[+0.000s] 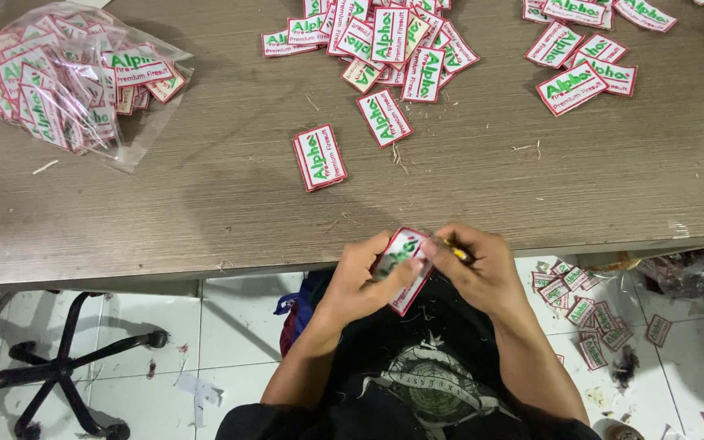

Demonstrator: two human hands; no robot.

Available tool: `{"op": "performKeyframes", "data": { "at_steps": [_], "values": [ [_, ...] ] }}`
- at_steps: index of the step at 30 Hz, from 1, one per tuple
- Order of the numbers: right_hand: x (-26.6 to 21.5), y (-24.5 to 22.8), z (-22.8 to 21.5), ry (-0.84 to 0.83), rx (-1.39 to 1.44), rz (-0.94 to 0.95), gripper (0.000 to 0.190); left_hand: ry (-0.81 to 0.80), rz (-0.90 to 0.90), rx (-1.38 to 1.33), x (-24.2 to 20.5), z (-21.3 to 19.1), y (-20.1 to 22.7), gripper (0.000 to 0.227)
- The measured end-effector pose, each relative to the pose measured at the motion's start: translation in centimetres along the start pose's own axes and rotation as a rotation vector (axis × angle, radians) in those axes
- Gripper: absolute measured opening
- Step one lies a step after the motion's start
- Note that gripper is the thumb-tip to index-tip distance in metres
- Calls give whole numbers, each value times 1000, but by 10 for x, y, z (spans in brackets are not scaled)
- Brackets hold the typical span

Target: Trimming loose threads from fabric labels using a pair of scissors at a workbench.

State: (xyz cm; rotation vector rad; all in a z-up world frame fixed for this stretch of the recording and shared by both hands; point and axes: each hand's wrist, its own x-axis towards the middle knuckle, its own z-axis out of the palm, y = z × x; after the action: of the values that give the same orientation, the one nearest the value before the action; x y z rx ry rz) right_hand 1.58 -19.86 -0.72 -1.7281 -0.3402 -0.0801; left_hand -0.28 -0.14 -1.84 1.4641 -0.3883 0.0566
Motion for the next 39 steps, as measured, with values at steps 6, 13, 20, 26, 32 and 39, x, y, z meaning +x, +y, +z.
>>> {"op": "performKeyframes", "data": {
  "at_steps": [6, 13, 20, 26, 32, 39],
  "values": [
    [3, 7, -4, 157, 62, 39, 17, -79, -308, -267, -5, 5, 27, 13],
    [4, 18, -5, 217, 66, 51, 20, -228, -402, -128, -13, -33, -5, 14],
    [4, 27, -7, 279, 97, 55, 19, 40, -299, -148, -7, -34, -18, 28],
    [3, 36, -6, 262, 125, 87, 20, 143, -310, -242, -7, -17, -12, 52],
    [5, 33, -3, 244, 130, 94, 21, 132, -308, -333, -7, -4, -8, 69],
    [6, 32, -3, 233, 107, 93, 21, 53, -238, -360, -10, -6, -24, 71]
  ]
}}
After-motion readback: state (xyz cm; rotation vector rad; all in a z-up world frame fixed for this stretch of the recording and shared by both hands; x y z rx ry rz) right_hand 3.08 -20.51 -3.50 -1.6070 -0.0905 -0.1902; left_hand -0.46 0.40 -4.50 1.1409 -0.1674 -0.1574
